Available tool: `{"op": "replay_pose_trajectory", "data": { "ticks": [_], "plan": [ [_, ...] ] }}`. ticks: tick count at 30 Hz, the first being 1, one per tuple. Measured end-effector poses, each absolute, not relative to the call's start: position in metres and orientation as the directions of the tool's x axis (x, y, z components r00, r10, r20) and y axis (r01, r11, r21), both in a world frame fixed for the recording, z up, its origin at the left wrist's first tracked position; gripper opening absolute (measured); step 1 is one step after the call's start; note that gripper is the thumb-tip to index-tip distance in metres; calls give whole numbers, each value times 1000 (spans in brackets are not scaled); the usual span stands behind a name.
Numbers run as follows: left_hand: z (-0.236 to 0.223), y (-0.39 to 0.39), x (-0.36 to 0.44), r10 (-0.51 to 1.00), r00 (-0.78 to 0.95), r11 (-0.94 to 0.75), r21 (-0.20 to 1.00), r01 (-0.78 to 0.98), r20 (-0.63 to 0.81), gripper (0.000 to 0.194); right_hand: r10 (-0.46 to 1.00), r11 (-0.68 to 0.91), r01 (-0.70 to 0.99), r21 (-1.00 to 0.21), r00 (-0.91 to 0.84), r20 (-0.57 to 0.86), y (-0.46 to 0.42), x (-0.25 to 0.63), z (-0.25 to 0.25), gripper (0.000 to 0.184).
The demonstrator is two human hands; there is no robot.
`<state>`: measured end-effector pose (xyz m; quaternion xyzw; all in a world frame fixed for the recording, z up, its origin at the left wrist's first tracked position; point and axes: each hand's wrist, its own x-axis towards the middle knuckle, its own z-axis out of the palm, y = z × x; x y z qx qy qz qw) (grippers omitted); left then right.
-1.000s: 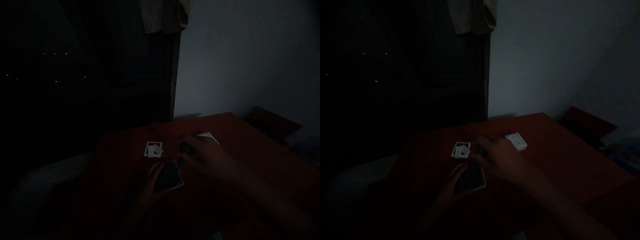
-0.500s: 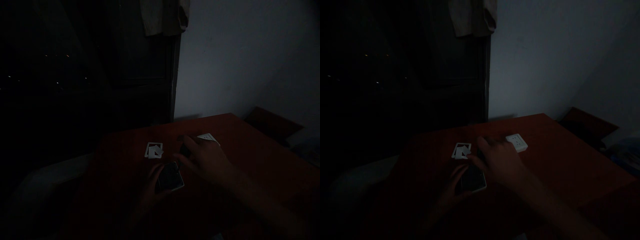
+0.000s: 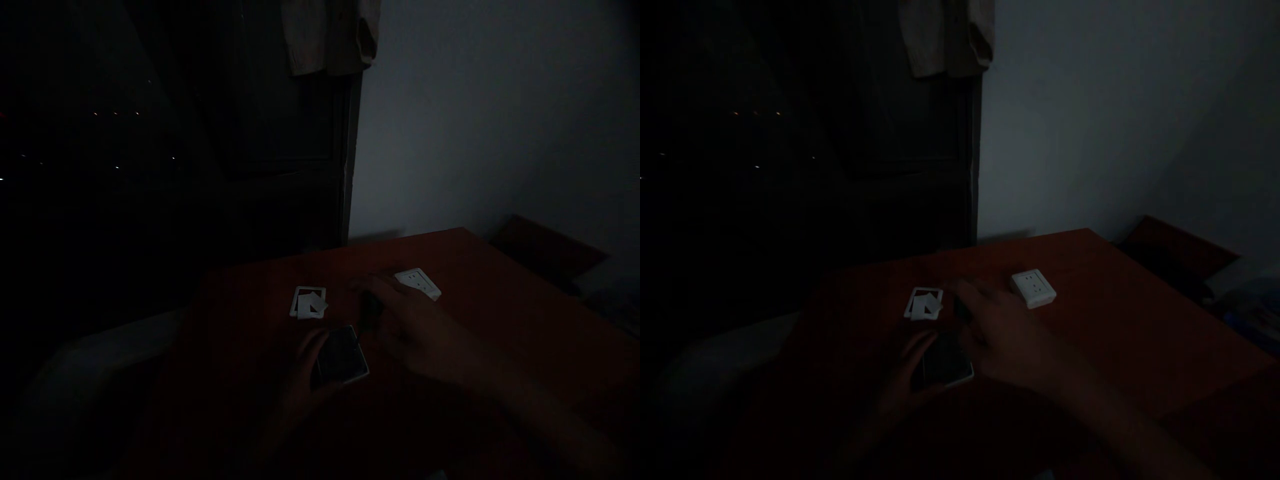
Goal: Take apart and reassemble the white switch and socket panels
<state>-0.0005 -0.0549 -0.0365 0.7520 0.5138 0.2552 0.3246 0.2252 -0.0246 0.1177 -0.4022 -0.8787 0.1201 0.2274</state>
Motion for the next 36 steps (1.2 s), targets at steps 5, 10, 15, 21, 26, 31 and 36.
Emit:
{"op": "replay_pose_trajectory", "data": {
  "ticks": [5,10,15,21,26,31,36],
  "plan": [
    [-36,-55,-1,935,351,-264,754,601,47,72,830,543,801,-251,-466,307,-20,225,112,34],
    [-35,-54,-1,936,345,-284,725,627,68,72,769,638,672,-375,-542,339,-22,227,111,53],
    [-37,-54,0,940,337,-270,740,616,62,71,831,550,772,-318,-469,299,-21,225,110,41],
    [-41,-54,-1,935,349,-280,741,611,66,72,762,647,657,-387,-541,355,-24,228,107,56],
    [-45,-54,-2,933,351,-295,734,611,83,72,831,546,780,-304,-459,315,-20,223,107,40],
    [-45,-54,-1,937,335,-294,739,607,98,73,811,572,758,-315,-465,354,-20,225,105,49],
    [-40,-55,1,940,330,-276,749,603,80,72,794,606,696,-384,-507,334,-23,227,105,43]
  ]
}}
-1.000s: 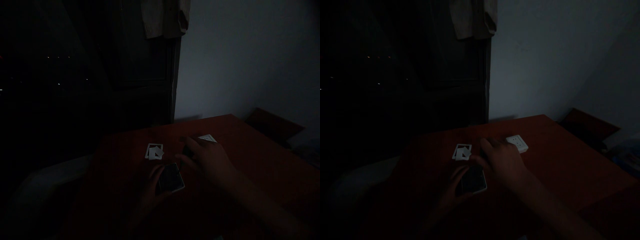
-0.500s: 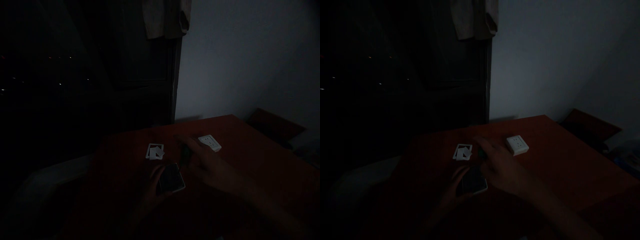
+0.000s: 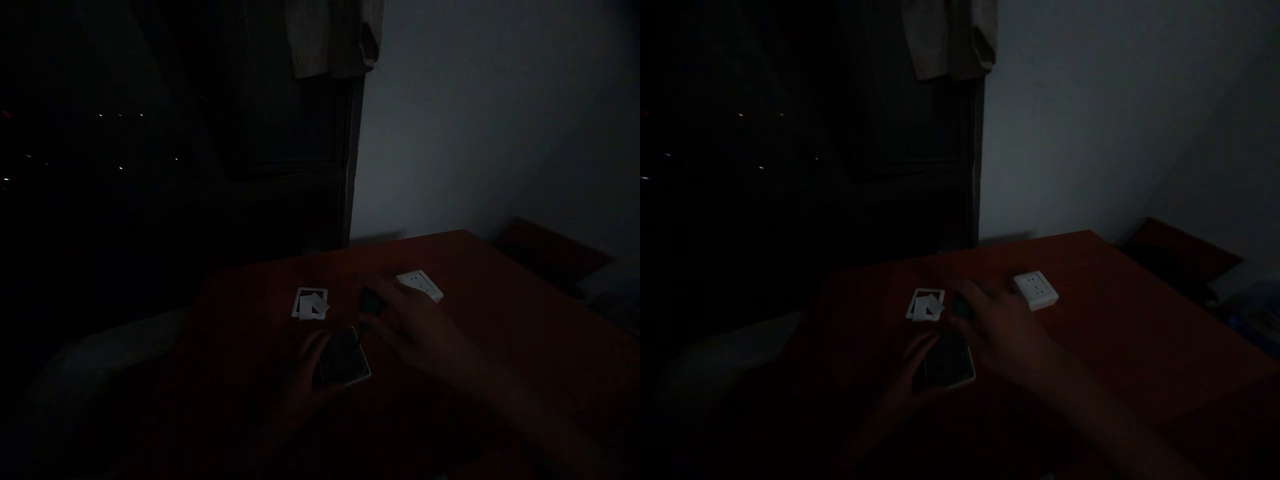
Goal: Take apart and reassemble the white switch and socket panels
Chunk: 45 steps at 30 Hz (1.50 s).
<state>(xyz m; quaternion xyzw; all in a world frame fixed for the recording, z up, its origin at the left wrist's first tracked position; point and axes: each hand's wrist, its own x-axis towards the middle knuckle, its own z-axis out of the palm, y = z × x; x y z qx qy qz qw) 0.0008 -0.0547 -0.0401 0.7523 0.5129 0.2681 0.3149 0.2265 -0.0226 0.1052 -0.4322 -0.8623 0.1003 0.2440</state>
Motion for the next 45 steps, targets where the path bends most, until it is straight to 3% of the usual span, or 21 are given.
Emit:
{"op": "replay_pose_trajectory", "data": {
  "ticks": [2,4,9,15,21,27,33,37,40,45],
  "plan": [
    [-38,-55,1,937,340,-278,752,598,76,71,835,540,784,-306,-453,314,-22,224,105,35],
    [-39,-54,1,934,349,-286,752,594,79,71,850,504,823,-262,-418,321,-22,223,105,39],
    [-48,-54,-1,932,350,-293,766,572,95,73,745,667,616,-419,-549,379,-25,226,106,59],
    [-43,-55,-1,939,335,-280,733,620,75,72,841,520,807,-280,-425,335,-21,222,101,37],
    [-47,-54,-1,938,338,-286,735,615,82,73,747,664,607,-436,-559,360,-28,227,106,62],
    [-43,-54,-2,930,356,-302,739,602,90,73,843,519,809,-275,-433,318,-24,221,105,44],
    [-44,-55,-2,936,348,-263,751,606,47,72,740,671,578,-464,-552,384,-25,226,104,55],
    [-41,-55,1,939,342,-252,766,592,44,72,821,562,743,-364,-446,356,-22,223,102,39],
    [-40,-55,1,938,342,-254,765,592,47,72,845,515,790,-333,-402,353,-21,221,100,43],
    [-44,-54,-1,931,356,-287,763,579,81,73,741,668,537,-514,-544,394,-23,226,101,56]
  ]
}}
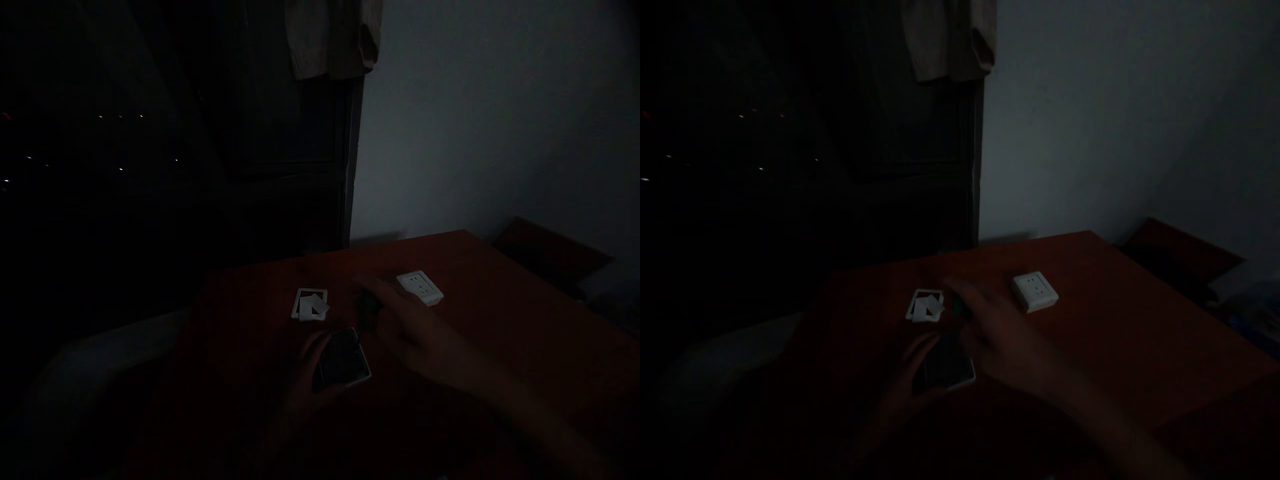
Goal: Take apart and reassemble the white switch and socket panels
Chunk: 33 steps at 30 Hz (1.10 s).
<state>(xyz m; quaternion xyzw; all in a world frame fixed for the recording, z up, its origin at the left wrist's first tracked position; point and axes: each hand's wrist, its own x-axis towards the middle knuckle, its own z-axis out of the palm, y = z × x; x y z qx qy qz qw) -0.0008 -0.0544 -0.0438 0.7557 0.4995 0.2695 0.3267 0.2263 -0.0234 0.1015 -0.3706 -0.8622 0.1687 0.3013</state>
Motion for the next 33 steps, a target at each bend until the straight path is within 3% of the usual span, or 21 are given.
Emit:
{"op": "replay_pose_trajectory", "data": {
  "ticks": [6,8,12,14,18,20,22,27,33],
  "plan": [
    [-39,-55,0,935,348,-277,735,619,59,72,859,489,799,-351,-372,351,-20,217,99,36],
    [-40,-55,0,934,349,-287,734,615,73,72,850,510,780,-361,-393,352,-23,217,101,36],
    [-46,-55,-1,931,353,-297,757,582,93,72,728,677,535,-506,-586,356,-30,223,107,54],
    [-47,-55,-1,931,353,-299,755,583,96,73,708,691,494,-527,-609,358,-30,224,108,53],
    [-41,-54,0,935,338,-304,725,618,104,71,820,568,712,-412,-448,357,-24,216,103,33],
    [-39,-54,1,936,342,-297,718,629,87,71,853,495,801,-337,-374,363,-22,213,100,34],
    [-40,-54,0,937,341,-283,733,618,74,71,844,512,785,-349,-384,375,-22,213,99,39],
    [-48,-54,-2,937,344,-272,759,592,67,74,751,657,555,-510,-544,375,-27,222,105,55],
    [-42,-54,-1,935,350,-281,734,618,63,72,860,479,804,-354,-347,374,-21,212,97,39]
  ]
}}
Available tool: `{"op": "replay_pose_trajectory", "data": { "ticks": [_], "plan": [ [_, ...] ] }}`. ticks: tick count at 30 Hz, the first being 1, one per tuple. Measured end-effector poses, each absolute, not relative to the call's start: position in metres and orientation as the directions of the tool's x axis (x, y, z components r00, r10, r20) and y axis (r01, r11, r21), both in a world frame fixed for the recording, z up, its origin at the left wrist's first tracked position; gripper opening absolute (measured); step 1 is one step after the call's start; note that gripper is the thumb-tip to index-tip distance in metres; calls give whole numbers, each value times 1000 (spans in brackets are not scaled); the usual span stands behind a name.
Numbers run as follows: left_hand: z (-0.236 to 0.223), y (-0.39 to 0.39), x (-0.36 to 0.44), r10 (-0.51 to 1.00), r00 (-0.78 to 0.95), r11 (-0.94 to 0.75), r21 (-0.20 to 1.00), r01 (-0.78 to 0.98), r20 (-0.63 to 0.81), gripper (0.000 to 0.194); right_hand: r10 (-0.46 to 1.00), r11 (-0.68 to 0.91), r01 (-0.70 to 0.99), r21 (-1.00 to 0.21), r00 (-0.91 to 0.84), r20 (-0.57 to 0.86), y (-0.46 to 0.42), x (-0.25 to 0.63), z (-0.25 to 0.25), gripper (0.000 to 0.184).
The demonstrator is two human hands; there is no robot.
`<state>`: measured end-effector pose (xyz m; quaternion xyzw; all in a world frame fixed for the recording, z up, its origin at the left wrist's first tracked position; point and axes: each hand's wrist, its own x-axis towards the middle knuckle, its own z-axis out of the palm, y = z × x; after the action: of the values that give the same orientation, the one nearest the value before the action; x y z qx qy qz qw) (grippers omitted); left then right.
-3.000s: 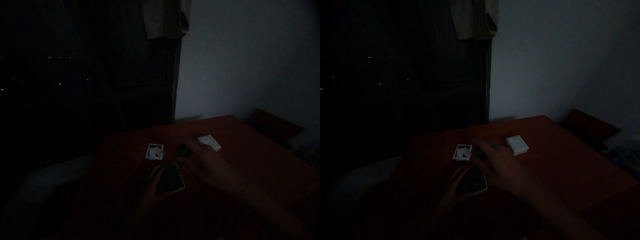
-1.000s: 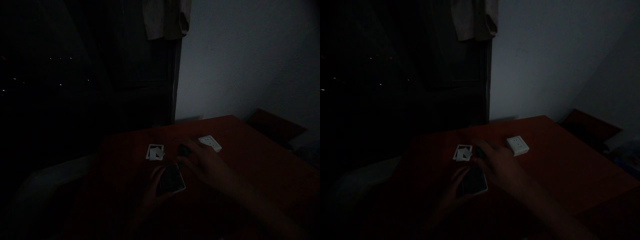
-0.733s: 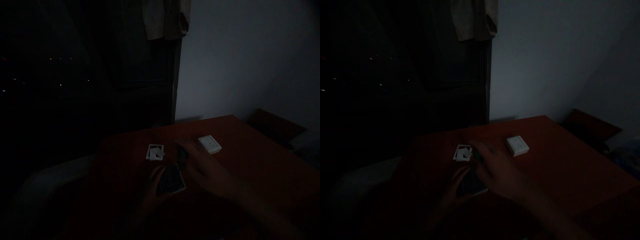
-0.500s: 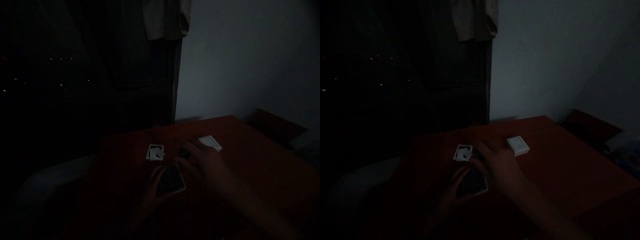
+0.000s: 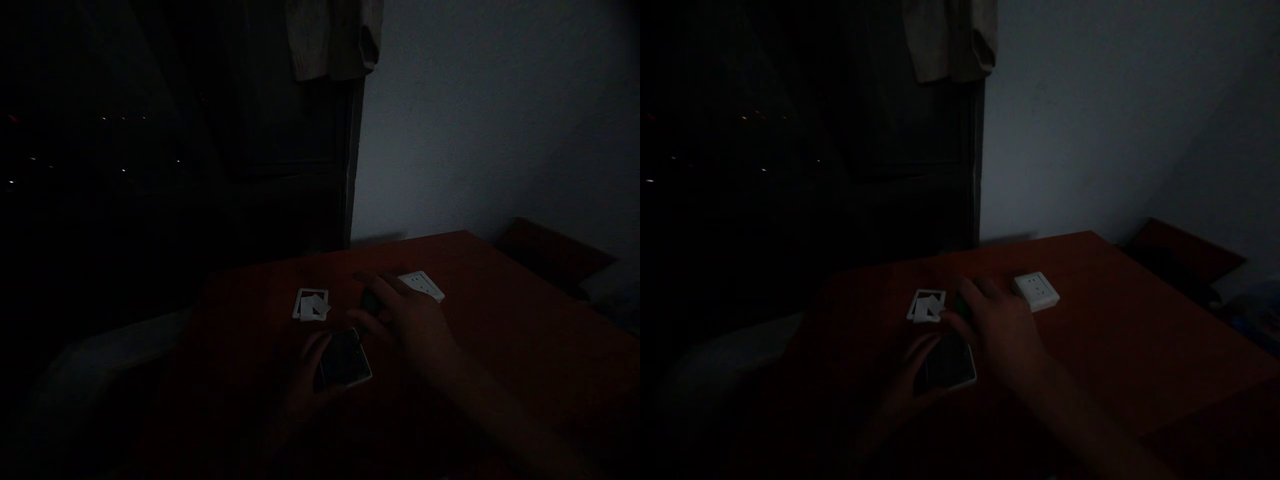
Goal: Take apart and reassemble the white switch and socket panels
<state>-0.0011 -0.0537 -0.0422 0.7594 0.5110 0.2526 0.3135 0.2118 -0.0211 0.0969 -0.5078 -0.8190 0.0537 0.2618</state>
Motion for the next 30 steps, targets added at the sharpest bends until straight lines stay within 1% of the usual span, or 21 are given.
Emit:
{"op": "replay_pose_trajectory", "data": {
  "ticks": [1,3,6,8,9,11,13,15,16,18,21,23,25,27,29,30],
  "plan": [
    [-41,-54,-1,935,348,-283,729,623,65,72,866,460,821,-337,-330,376,-21,210,96,40],
    [-39,-53,0,934,351,-288,726,624,69,71,854,488,791,-367,-348,386,-23,211,96,40],
    [-36,-53,0,935,350,-283,715,640,56,72,781,625,602,-497,-486,394,-28,219,101,45],
    [-36,-54,1,935,351,-284,709,645,55,72,739,664,494,-561,-549,392,-29,224,103,48],
    [-37,-54,1,933,355,-288,713,639,59,72,736,664,481,-573,-556,386,-29,225,104,46],
    [-40,-55,0,933,352,-288,731,619,70,71,774,630,550,-548,-506,380,-26,222,103,38],
    [-42,-55,0,936,344,-280,742,609,72,72,829,556,691,-463,-415,376,-22,217,101,34],
    [-41,-55,0,937,345,-273,748,605,63,73,868,466,800,-377,-332,370,-20,212,98,37],
    [-40,-55,0,935,349,-270,751,602,57,73,876,445,820,-360,-315,367,-20,211,97,39],
    [-38,-54,0,932,361,-269,754,599,46,72,860,490,776,-397,-358,363,-22,212,97,43],
    [-40,-54,0,930,362,-280,752,596,59,72,764,644,581,-497,-521,380,-27,221,100,51],
    [-45,-54,-1,931,356,-289,747,598,76,72,726,680,515,-521,-573,380,-28,225,101,51],
    [-49,-54,-2,934,348,-288,750,596,82,72,764,644,582,-496,-524,376,-26,225,100,43],
    [-50,-54,-2,934,349,-280,755,593,73,72,827,554,712,-431,-408,387,-22,222,96,36],
    [-47,-54,-2,936,348,-271,752,601,59,72,860,468,803,-369,-317,401,-19,219,92,36],
    [-45,-54,-1,937,346,-268,749,606,55,72,864,453,817,-358,-302,402,-19,219,92,38]
  ]
}}
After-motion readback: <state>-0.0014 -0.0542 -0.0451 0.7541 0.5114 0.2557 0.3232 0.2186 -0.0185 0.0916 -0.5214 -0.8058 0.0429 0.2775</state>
